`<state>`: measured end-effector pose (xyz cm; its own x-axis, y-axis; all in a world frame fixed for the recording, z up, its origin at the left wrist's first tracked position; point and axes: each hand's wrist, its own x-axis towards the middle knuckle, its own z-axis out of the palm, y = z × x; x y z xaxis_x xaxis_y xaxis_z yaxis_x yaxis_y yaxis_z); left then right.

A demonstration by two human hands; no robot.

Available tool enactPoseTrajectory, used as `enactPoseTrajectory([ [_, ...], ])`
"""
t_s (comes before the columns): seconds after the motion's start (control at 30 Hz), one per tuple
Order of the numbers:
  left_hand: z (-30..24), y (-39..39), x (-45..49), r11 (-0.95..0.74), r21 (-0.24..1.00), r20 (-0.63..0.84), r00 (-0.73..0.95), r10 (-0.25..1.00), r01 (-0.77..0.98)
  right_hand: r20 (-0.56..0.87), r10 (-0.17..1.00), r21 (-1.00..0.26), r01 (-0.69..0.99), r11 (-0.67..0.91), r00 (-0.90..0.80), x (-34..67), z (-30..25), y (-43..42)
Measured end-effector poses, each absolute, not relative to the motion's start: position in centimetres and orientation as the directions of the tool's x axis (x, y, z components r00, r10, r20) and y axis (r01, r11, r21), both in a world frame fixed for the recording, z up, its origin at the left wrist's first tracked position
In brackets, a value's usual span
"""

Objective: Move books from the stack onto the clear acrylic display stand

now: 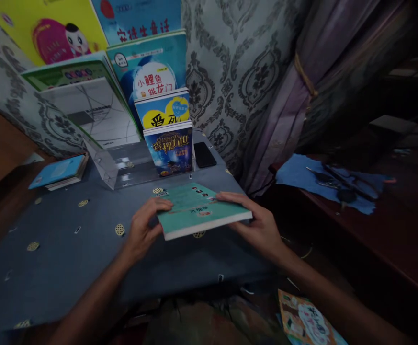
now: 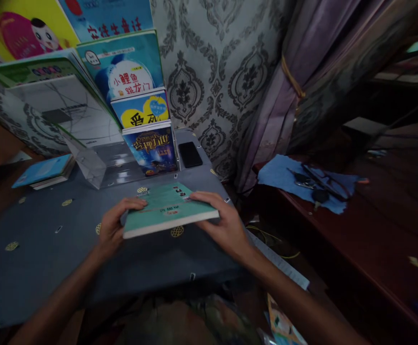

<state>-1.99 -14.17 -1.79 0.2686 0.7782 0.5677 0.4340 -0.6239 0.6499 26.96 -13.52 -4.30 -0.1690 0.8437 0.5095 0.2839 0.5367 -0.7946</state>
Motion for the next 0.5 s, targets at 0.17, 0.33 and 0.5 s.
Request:
enactPoseTrajectory([
  [0.17, -1.1, -11.4, -2.4, -0.453, 0.807, 0.481, 0.023, 0.876, 0.379, 0.470, 0.877, -0.865, 0.147, 0.480, -0.096, 24.0, -3.0, -9.6],
  [0.33, -2.9, -7.7, -3.7, -0.335, 0.919, 0.378, -0.229, 0.897, 0.207, 0.461, 0.872, -0.882, 0.026, 0.471, -0.163, 20.4, -5.1, -4.3],
  [0.5, -5.0, -6.2, -3.7, -0.176, 0.962, 0.241, -0.341, 0.909, 0.209, 0.460, 0.871, -0.874, 0.085, 0.478, -0.171, 18.7, -7.6, -1.3],
])
